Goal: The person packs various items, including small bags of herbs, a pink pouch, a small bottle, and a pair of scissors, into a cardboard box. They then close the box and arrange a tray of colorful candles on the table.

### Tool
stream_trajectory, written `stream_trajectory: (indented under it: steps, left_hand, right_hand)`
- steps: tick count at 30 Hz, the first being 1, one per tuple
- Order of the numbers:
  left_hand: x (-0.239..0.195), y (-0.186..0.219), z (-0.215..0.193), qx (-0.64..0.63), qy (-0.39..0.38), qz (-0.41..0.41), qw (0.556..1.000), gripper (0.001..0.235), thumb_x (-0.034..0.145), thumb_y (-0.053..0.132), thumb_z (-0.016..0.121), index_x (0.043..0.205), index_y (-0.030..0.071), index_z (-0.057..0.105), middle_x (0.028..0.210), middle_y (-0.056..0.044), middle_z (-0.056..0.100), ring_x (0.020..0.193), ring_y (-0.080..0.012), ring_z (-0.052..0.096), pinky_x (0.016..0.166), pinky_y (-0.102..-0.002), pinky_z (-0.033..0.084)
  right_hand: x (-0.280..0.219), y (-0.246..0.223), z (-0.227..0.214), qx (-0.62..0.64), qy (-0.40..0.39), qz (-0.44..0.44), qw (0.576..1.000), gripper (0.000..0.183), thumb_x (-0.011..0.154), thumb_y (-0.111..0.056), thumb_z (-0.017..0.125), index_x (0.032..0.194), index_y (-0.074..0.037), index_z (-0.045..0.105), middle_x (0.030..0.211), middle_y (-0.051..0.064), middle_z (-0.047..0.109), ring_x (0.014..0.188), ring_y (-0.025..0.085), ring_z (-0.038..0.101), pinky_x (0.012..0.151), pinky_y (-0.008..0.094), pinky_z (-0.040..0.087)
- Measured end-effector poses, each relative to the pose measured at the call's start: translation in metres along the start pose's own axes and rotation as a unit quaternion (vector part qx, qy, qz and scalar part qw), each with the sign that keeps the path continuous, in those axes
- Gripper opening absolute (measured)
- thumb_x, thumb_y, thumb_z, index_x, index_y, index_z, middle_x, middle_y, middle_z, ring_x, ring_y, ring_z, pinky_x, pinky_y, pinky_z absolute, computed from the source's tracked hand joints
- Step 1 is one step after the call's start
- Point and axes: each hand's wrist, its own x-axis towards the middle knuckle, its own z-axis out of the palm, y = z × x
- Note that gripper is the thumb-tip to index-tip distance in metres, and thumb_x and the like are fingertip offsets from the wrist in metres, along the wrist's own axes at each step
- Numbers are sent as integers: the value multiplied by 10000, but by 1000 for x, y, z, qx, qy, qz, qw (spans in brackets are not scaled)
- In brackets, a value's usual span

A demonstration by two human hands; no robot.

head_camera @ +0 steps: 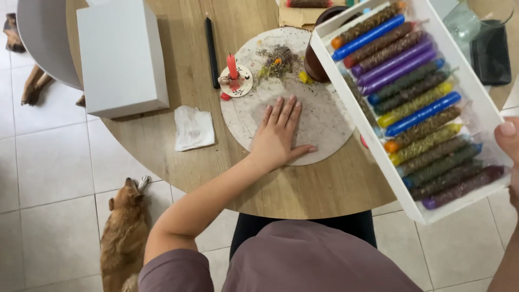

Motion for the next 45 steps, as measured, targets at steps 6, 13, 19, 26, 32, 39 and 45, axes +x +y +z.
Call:
stream_trajectory:
  steps: [6, 13, 19, 26, 32, 39, 45]
  left_hand:
    - [-1, -11, -4, -23, -20, -1, 1000, 981, 803, 763, 372, 1463, 64, 179, 1523, -112, 196, 1408, -340, 116, 1136, -453, 116]
    - [3, -38, -16, 2, -36, 6, 999, 949, 839, 745, 361, 1482, 85, 133, 1544, -89, 135, 1417, -328, 112, 1141, -454, 139]
    - [13, -68, -26, -3, -49, -1, 999, 922, 859, 721, 361, 1488, 97, 105, 1550, -79, 112, 1420, -320, 71, 1143, -456, 116]
    - [27, -92, -44, 2, -82, -59, 995, 910, 865, 712, 317, 1483, 84, 92, 1542, -103, 101, 1406, -327, 59, 1128, -470, 119]
    - [35, -132, -32, 16, -37, -68, 997, 864, 923, 670, 388, 1485, 69, 124, 1539, -108, 124, 1400, -348, 91, 1131, -479, 152]
    - [42, -140, -36, 87, 36, -16, 995, 833, 974, 679, 331, 1398, -37, 323, 1402, -219, 396, 1273, -353, 346, 1059, -465, 211]
    - [8, -104, -65, 30, 117, 2, 993, 403, 1000, 225, 582, 1313, -12, 492, 1321, -171, 530, 1261, -333, 403, 1054, -448, 281]
  right_hand:
    - [-32, 31, -9, 53, 7, 52, 997, 343, 1071, -292, 493, 1261, -9, 525, 1036, 132, 579, 867, 236, 568, 713, 360, 465]
    - [-50, 8, 6, 47, 10, 112, 993, 272, 1079, -194, 504, 1260, 5, 545, 999, 135, 582, 841, 221, 548, 688, 319, 422]
    - [-62, 18, 13, 127, -3, 147, 981, 240, 1046, -184, 525, 1181, 13, 551, 961, 116, 575, 814, 182, 533, 685, 277, 441]
    - [-66, 14, 22, 118, -32, 162, 979, 272, 1005, -144, 511, 1199, 44, 548, 1017, 133, 576, 879, 184, 523, 727, 275, 430]
    - [-66, 16, 40, 110, -61, 148, 981, 289, 972, -160, 538, 1178, 41, 566, 1021, 118, 584, 893, 160, 512, 741, 263, 408]
    - [-45, 11, 71, 99, -147, 100, 979, 327, 952, -191, 531, 1160, 59, 568, 1031, 123, 593, 922, 175, 536, 764, 284, 448]
    - [-12, -29, 113, 31, -270, 119, 955, 328, 880, -208, 568, 1139, -17, 627, 990, 95, 654, 863, 174, 598, 732, 281, 478]
